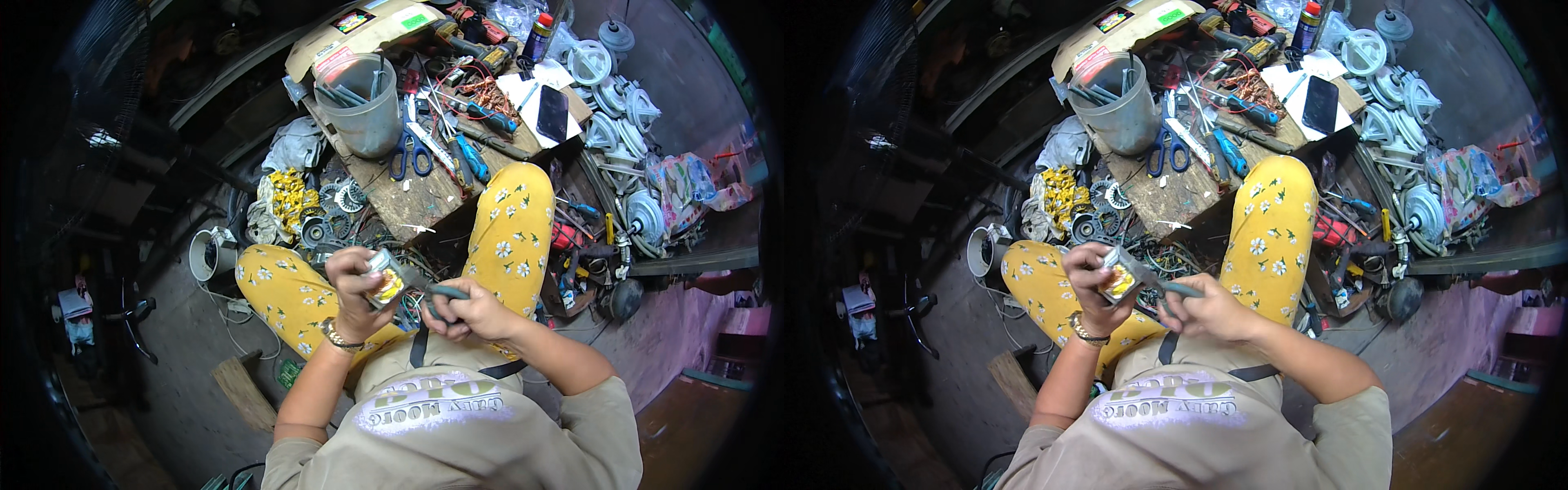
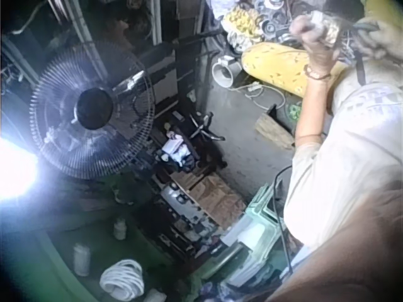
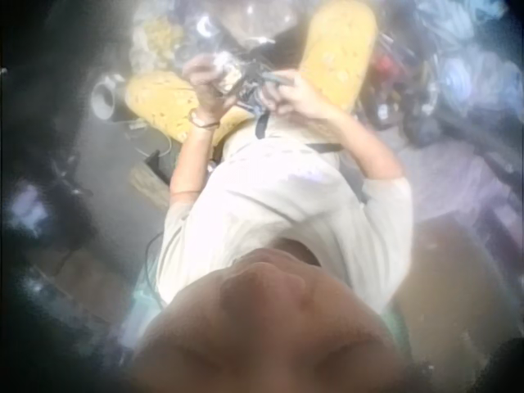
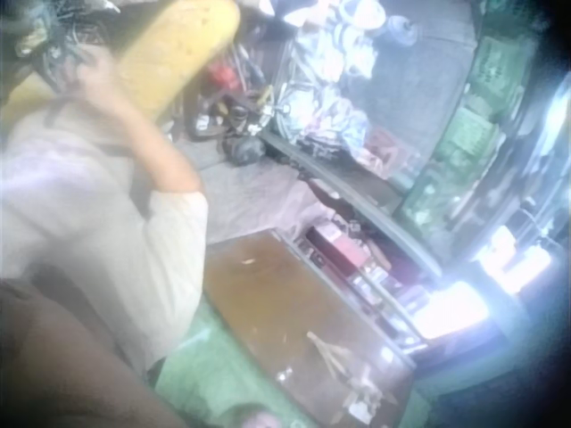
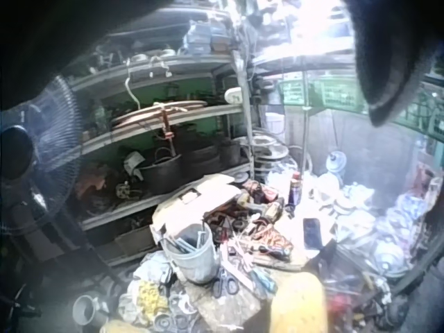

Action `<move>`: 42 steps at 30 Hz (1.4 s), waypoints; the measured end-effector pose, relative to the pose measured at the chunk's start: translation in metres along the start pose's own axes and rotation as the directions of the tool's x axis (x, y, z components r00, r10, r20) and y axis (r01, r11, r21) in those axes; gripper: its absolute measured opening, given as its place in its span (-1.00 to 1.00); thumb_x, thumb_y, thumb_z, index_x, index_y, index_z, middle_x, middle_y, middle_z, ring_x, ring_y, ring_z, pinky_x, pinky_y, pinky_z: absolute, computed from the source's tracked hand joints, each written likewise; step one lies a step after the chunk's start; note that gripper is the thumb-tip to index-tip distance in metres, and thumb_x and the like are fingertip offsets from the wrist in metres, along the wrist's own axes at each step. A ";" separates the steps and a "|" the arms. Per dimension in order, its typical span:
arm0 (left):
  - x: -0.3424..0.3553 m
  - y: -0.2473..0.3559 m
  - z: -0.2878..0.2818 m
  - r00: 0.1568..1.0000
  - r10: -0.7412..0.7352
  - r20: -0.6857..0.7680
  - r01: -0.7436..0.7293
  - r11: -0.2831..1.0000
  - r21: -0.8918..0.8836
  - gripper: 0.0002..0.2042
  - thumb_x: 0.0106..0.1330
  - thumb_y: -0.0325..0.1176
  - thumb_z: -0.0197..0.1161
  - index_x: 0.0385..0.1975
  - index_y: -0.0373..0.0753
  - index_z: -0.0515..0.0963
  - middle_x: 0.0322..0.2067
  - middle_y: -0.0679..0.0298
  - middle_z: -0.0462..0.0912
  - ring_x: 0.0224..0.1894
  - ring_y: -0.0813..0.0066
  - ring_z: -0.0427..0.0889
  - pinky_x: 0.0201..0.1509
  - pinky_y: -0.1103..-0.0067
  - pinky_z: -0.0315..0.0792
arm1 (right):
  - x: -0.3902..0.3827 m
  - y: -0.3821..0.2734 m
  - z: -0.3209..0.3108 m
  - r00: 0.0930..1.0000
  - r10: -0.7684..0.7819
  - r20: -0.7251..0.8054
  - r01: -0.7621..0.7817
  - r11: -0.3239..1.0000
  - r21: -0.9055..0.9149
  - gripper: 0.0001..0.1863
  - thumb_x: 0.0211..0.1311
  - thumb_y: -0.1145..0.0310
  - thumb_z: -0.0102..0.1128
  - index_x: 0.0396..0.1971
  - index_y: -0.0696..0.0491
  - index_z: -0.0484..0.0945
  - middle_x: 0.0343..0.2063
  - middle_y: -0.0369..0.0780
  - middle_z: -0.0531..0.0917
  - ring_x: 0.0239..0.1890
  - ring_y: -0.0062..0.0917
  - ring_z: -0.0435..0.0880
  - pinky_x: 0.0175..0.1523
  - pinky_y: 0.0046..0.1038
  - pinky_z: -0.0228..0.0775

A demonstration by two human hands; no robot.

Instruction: The person manipulates a small transformer by hand and with a screwdriver, using pliers to pull and strip various colored wires connected to it.

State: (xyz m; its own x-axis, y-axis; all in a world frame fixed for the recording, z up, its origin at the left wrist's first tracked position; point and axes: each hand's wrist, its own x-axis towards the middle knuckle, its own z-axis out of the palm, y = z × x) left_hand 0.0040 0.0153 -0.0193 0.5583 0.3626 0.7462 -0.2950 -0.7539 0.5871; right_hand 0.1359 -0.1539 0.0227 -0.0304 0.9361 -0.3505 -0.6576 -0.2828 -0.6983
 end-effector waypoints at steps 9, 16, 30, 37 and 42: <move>-0.015 0.005 0.005 0.891 -0.439 -0.117 0.381 0.863 -0.332 -0.36 -0.08 -0.48 0.56 -0.04 -0.17 0.26 -0.06 0.23 0.26 0.00 0.40 0.37 0.18 0.48 0.30 | -0.028 -0.026 -0.030 0.880 -0.474 -0.006 0.248 0.471 -0.847 -0.74 0.08 0.60 0.05 -0.19 0.23 0.56 -0.16 -0.09 0.56 -0.16 -0.34 0.59 -0.03 -0.37 0.45; -0.006 0.024 0.001 0.610 -0.778 0.146 0.445 0.184 -0.876 -0.37 0.07 -0.38 0.48 0.10 -0.22 0.26 0.01 0.13 0.44 0.06 0.32 0.50 0.19 0.44 0.40 | -0.011 -0.012 -0.013 0.826 -0.564 -0.002 0.071 0.107 -0.992 -0.57 -0.06 0.66 0.09 -0.07 0.25 0.51 0.09 -0.05 0.46 0.17 -0.16 0.41 0.25 -0.23 0.25; 0.003 0.033 0.006 0.438 -0.786 0.437 0.188 -0.395 -0.899 -0.47 0.33 0.13 0.10 0.15 -0.09 0.41 -0.08 0.23 0.59 -0.07 0.37 0.57 0.01 0.39 0.42 | 0.022 0.002 0.005 0.715 -0.688 0.121 -0.126 -0.297 -0.946 -0.59 0.03 0.45 0.17 -0.03 0.07 0.55 0.33 -0.04 0.25 0.42 -0.06 0.08 0.37 0.28 -0.21; 0.005 0.034 0.010 0.368 -0.827 0.425 0.269 -0.343 -0.900 -0.54 0.37 0.14 0.01 0.14 0.05 0.38 -0.15 0.29 0.60 -0.16 0.38 0.56 -0.12 0.46 0.38 | 0.025 -0.011 -0.010 0.732 -0.635 0.246 -0.074 -0.433 -0.898 -0.57 0.08 0.41 0.12 0.03 0.03 0.52 0.33 -0.08 0.26 0.42 -0.08 0.09 0.38 0.28 -0.24; 0.003 0.032 0.011 0.355 -0.854 0.381 0.359 -0.251 -0.899 -0.57 0.38 0.13 0.00 0.10 0.03 0.35 -0.19 0.32 0.58 -0.19 0.43 0.56 -0.15 0.47 0.40 | 0.025 -0.015 -0.009 0.735 -0.614 0.288 -0.057 -0.478 -0.876 -0.67 0.12 0.37 0.11 -0.08 0.05 0.56 0.25 -0.10 0.35 0.36 -0.10 0.20 0.37 0.22 -0.14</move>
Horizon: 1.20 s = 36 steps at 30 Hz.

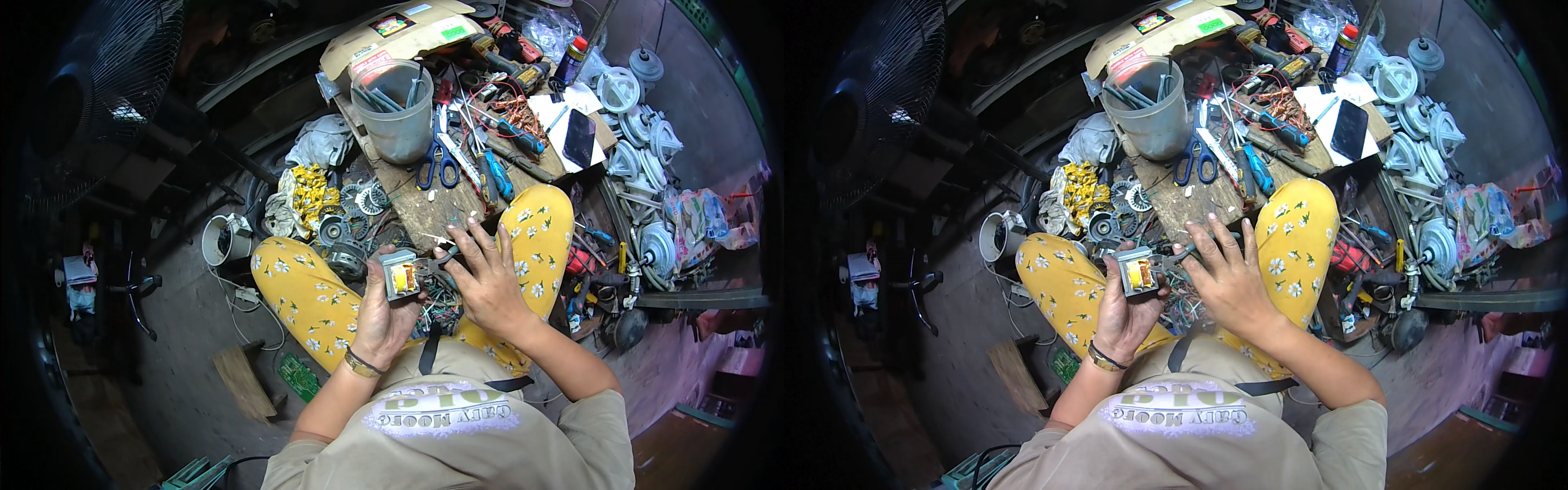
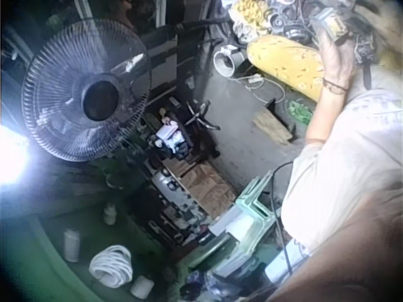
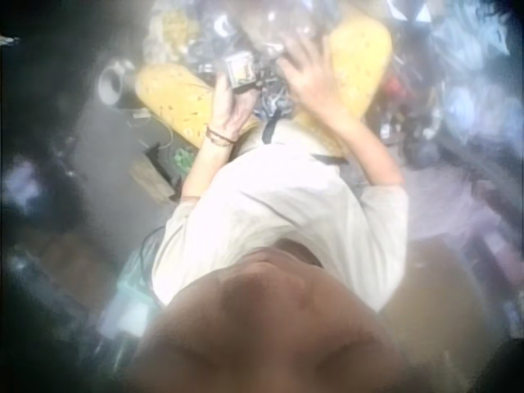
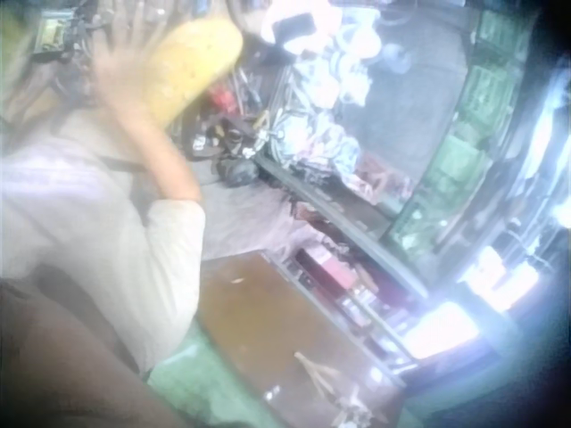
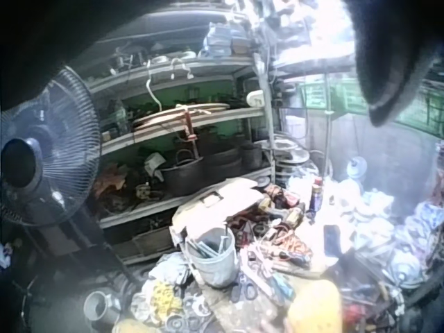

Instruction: The person manipulates a small transformer by hand and with a screwdriver, using pliers to pull and strip various colored wires connected to it.

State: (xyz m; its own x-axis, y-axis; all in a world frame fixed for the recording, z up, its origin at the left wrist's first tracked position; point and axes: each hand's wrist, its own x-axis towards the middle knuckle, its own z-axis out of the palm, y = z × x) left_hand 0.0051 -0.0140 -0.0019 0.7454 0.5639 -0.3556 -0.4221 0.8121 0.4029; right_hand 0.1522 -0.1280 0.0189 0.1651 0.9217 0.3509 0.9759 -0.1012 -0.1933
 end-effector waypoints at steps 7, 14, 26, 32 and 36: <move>-0.002 0.002 0.014 0.995 0.078 -0.058 -0.060 0.960 0.273 -0.59 0.44 0.10 -0.04 0.05 -0.06 0.35 -0.18 0.29 0.57 -0.20 0.50 0.56 -0.28 0.51 0.46 | 0.008 0.013 -0.005 0.993 -0.039 0.113 0.022 0.989 0.147 -0.81 -0.06 0.53 0.10 -0.36 0.10 0.54 -0.20 -0.19 0.56 -0.14 -0.27 0.55 -0.16 -0.25 0.42; 0.005 0.006 0.004 0.997 0.060 -0.054 -0.039 0.944 0.327 -0.65 0.51 0.03 -0.13 -0.13 -0.13 0.40 -0.15 0.19 0.57 -0.40 0.59 0.58 -0.65 0.74 0.37 | 0.006 0.016 -0.004 0.987 -0.016 0.158 -0.108 0.659 0.744 -0.88 -0.15 0.64 0.07 -0.52 0.21 0.51 -0.51 -0.05 0.55 -0.53 -0.16 0.57 -0.36 -0.25 0.43; 0.011 0.015 -0.004 1.000 -0.015 -0.002 0.014 0.886 0.463 -0.69 0.48 0.00 -0.02 -0.22 -0.12 0.46 -0.20 0.14 0.62 -0.46 0.60 0.58 -0.72 0.80 0.27 | -0.005 0.027 -0.003 0.702 -0.229 0.674 -0.711 -0.277 0.646 -0.89 -0.14 0.60 -0.14 -0.68 0.19 0.41 -0.61 -0.23 0.50 -0.59 -0.55 0.43 -0.43 -0.49 0.29; 0.012 -0.017 -0.028 0.937 -0.319 -0.139 0.331 0.941 0.074 -0.65 0.49 0.05 -0.10 -0.07 -0.08 0.42 -0.12 0.13 0.64 -0.52 0.41 0.61 -0.60 0.60 0.40 | 0.016 0.017 -0.038 0.805 -0.147 0.575 -0.594 -0.188 0.782 -0.90 -0.03 0.51 -0.07 -0.62 0.15 0.44 -0.47 -0.22 0.61 -0.60 -0.66 0.47 -0.49 -0.63 0.31; 0.021 -0.002 -0.038 0.944 -0.329 0.023 0.329 0.943 -0.053 -0.66 0.51 0.04 -0.15 -0.04 -0.02 0.43 -0.02 0.13 0.60 -0.40 0.40 0.59 -0.42 0.56 0.46 | 0.038 0.059 -0.050 0.873 0.100 0.477 -0.486 0.093 0.869 -0.86 -0.05 0.55 -0.14 -0.60 0.15 0.45 -0.52 -0.25 0.58 -0.60 -0.67 0.45 -0.49 -0.60 0.29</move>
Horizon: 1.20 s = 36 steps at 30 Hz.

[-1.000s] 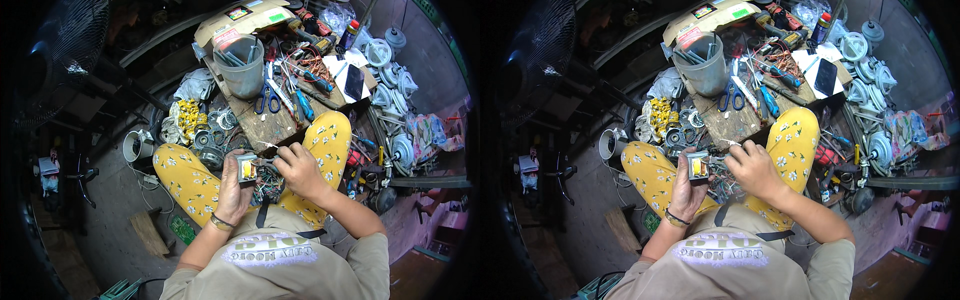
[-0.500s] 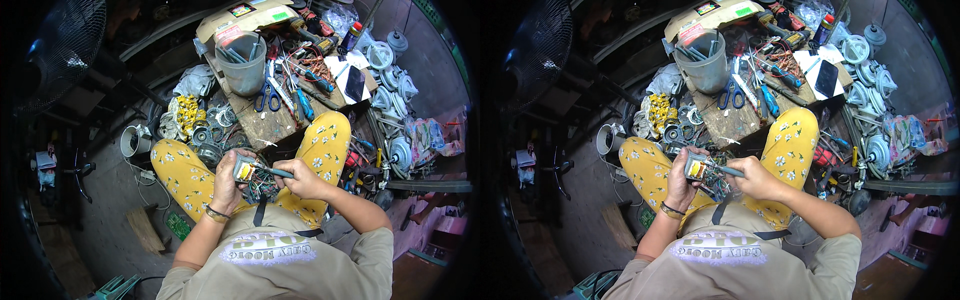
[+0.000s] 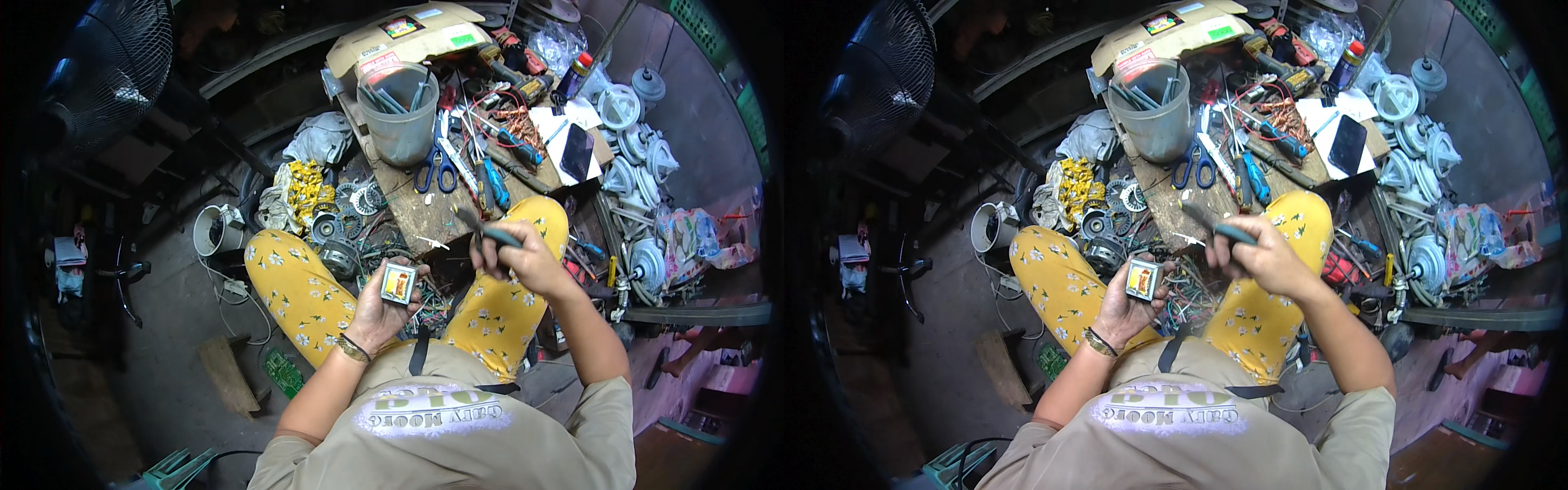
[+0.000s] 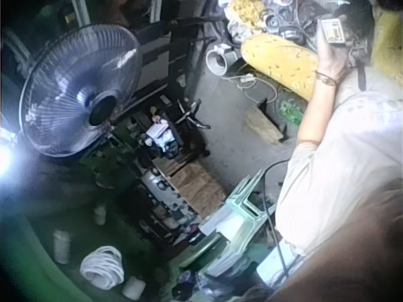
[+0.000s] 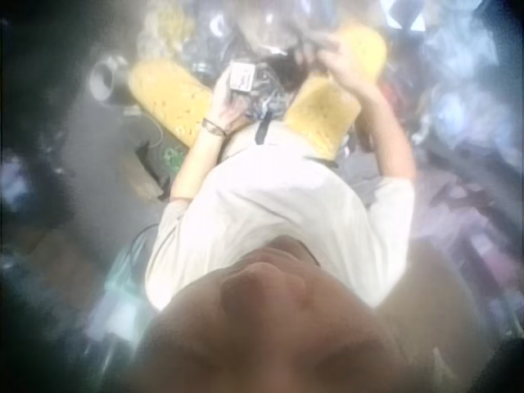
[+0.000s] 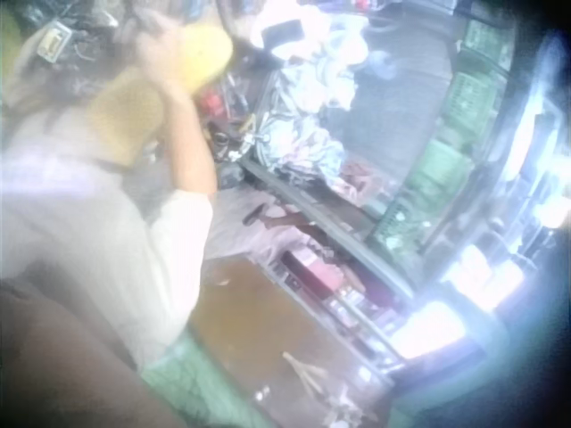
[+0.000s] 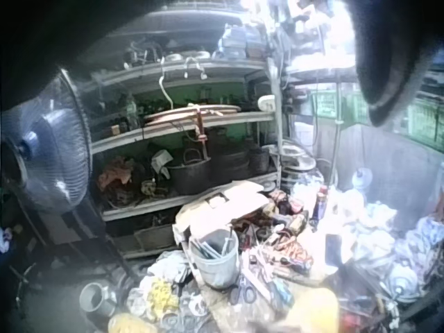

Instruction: The person manipulates a small transformer by hand and with a screwdriver, using pliers to pull and strip various colored wires connected to it.

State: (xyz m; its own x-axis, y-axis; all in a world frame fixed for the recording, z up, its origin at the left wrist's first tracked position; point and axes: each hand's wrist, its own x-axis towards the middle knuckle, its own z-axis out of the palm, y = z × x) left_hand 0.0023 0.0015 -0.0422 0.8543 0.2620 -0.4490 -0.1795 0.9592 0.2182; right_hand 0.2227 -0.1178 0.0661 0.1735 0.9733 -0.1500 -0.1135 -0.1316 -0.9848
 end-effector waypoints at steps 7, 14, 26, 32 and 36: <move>0.001 0.009 0.005 0.997 0.013 0.077 -0.007 0.997 -0.079 -0.65 0.51 0.03 -0.14 0.03 -0.01 0.46 0.03 0.06 0.54 -0.32 0.26 0.60 -0.35 0.49 0.57 | 0.123 -0.081 -0.025 0.849 -0.526 0.048 0.239 0.303 -0.922 -0.76 -0.02 0.56 -0.01 -0.36 0.20 0.62 -0.40 0.02 0.64 -0.30 0.00 0.59 -0.07 -0.13 0.45; -0.016 0.025 0.016 0.966 0.211 0.150 -0.206 0.977 -0.051 -0.61 0.46 -0.16 -0.01 0.24 -0.05 0.32 0.05 0.10 0.51 -0.09 0.25 0.58 -0.01 0.32 0.53 | 0.194 -0.090 -0.020 0.987 -0.054 -0.154 -0.157 -0.572 -0.805 -0.64 0.36 0.29 -0.09 0.02 0.01 0.62 0.08 -0.16 0.57 0.18 -0.20 0.45 0.21 0.14 0.14; -0.039 0.052 0.051 0.430 0.683 0.590 -0.738 -0.110 0.666 0.06 -0.07 -0.73 0.36 0.46 -0.12 -0.14 0.02 0.07 0.45 0.04 0.36 0.52 0.12 0.47 0.49 | 0.122 -0.013 -0.041 0.948 -0.298 -0.106 0.162 0.745 -0.647 -0.70 0.29 0.24 0.18 -0.15 0.16 0.61 -0.34 -0.25 0.65 -0.28 -0.47 0.62 -0.12 -0.34 0.47; -0.041 0.047 0.047 0.408 0.615 0.675 -0.619 -0.357 0.699 0.05 -0.08 -0.76 0.34 0.45 -0.13 -0.11 0.01 0.08 0.49 0.05 0.30 0.54 0.17 0.45 0.45 | 0.055 0.003 0.071 0.992 -0.064 -0.111 0.068 0.997 0.038 -0.57 0.19 0.16 0.37 -0.10 0.19 0.59 -0.27 -0.31 0.64 -0.33 -0.73 0.55 -0.24 -0.57 0.44; -0.042 0.044 0.051 0.353 0.580 0.734 -0.545 -0.510 0.665 0.00 -0.09 -0.75 0.35 0.43 -0.15 -0.01 0.00 0.12 0.52 0.05 0.31 0.54 0.10 0.47 0.45 | 0.044 0.013 0.088 0.968 -0.182 -0.174 0.179 0.983 -0.034 -0.53 0.03 0.25 0.52 -0.15 0.22 0.59 -0.30 -0.31 0.64 -0.39 -0.77 0.52 -0.32 -0.67 0.39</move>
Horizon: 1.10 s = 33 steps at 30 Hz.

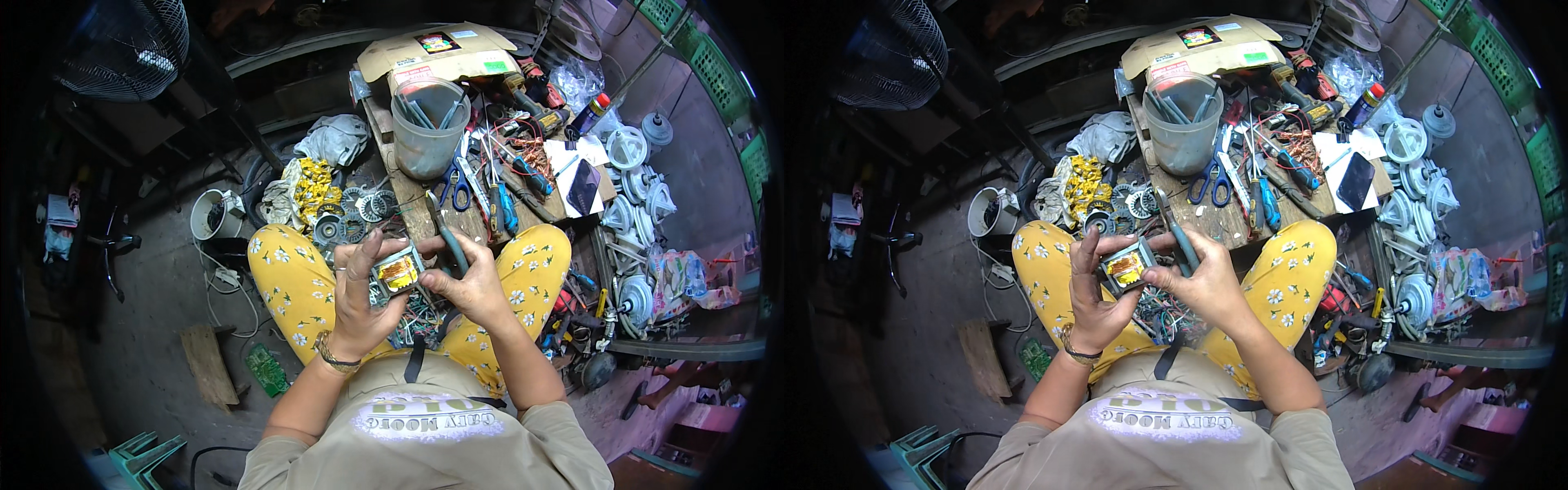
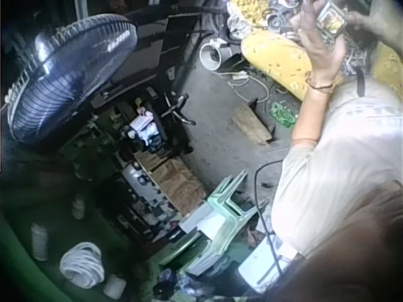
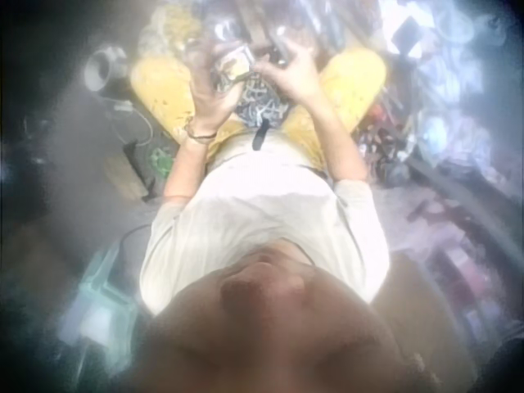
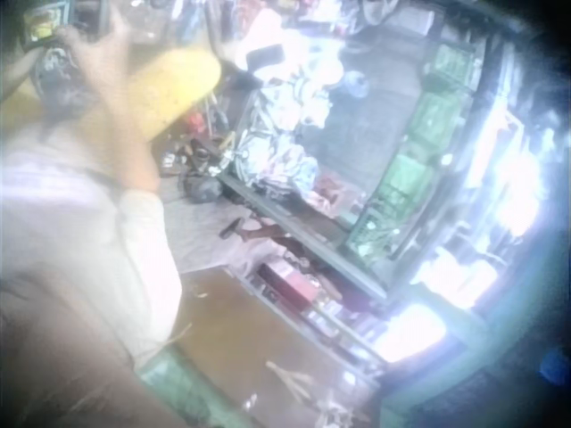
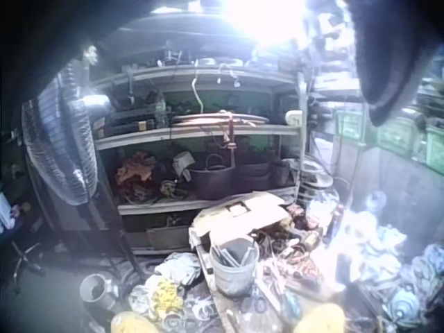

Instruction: The person manipulates a small transformer by hand and with a screwdriver, using pliers to pull and strip various colored wires connected to it.

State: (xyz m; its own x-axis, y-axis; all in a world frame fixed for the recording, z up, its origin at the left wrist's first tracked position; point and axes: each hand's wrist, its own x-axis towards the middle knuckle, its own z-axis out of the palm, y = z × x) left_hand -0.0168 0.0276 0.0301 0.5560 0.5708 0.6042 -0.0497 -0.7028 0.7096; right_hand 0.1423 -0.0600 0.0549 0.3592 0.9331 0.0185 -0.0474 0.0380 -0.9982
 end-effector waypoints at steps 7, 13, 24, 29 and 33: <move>-0.001 0.007 0.002 0.998 0.063 -0.009 -0.062 0.996 0.058 -0.02 -0.12 -0.68 0.39 0.41 -0.16 0.07 -0.02 0.20 0.59 -0.03 0.31 0.51 0.05 0.46 0.37 | -0.009 -0.001 0.001 1.000 -0.007 -0.023 0.005 0.996 -0.089 -0.60 0.05 0.35 0.47 -0.16 0.22 0.58 -0.34 -0.33 0.62 -0.49 -0.80 0.45 -0.41 -0.68 0.33; -0.006 0.001 0.003 0.993 0.114 -0.012 -0.114 0.993 -0.027 0.00 -0.16 -0.53 0.53 0.38 -0.17 0.12 0.02 0.22 0.63 -0.10 0.30 0.50 0.06 0.41 0.28 | -0.017 0.005 -0.004 0.984 0.173 0.049 -0.180 0.947 0.267 -0.62 0.16 0.28 0.40 -0.14 0.20 0.54 -0.34 -0.28 0.62 -0.45 -0.74 0.52 -0.37 -0.65 0.42; -0.005 -0.009 0.033 0.997 -0.022 -0.078 -0.021 0.858 -0.514 -0.33 -0.15 -0.24 0.65 -0.01 -0.17 0.42 -0.04 0.17 0.56 0.07 0.28 0.51 0.19 0.42 0.38 | -0.035 0.023 0.012 0.993 0.073 -0.096 -0.027 0.910 0.413 -0.61 0.24 0.27 0.33 -0.05 0.19 0.49 -0.21 -0.24 0.60 -0.22 -0.58 0.63 -0.13 -0.58 0.54; -0.001 0.005 0.025 0.996 -0.040 -0.079 0.017 0.963 -0.269 -0.44 -0.07 -0.28 0.60 -0.05 -0.23 0.48 -0.15 0.20 0.54 0.01 0.30 0.53 0.09 0.42 0.44 | -0.042 0.001 -0.002 0.938 -0.169 -0.302 0.165 0.986 -0.039 -0.66 0.14 0.42 0.38 -0.11 0.25 0.63 -0.25 -0.25 0.50 -0.16 -0.55 0.53 -0.03 -0.51 0.43; 0.004 0.016 0.027 0.998 -0.021 -0.059 0.013 0.992 -0.124 -0.52 -0.12 -0.47 0.50 -0.09 -0.17 0.59 -0.16 0.19 0.54 -0.07 0.23 0.56 0.01 0.40 0.45 | -0.042 0.001 0.001 0.949 -0.274 -0.160 0.230 0.941 -0.247 -0.69 0.15 0.47 0.34 -0.11 0.26 0.63 -0.24 -0.23 0.52 -0.15 -0.52 0.53 -0.03 -0.51 0.40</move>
State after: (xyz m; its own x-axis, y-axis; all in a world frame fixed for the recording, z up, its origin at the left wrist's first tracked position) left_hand 0.0067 0.0069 0.0344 0.5068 0.6095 0.6097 -0.1446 -0.6371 0.7571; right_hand 0.1262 -0.0990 0.0527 0.5024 0.8176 0.2814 0.2685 0.1618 -0.9496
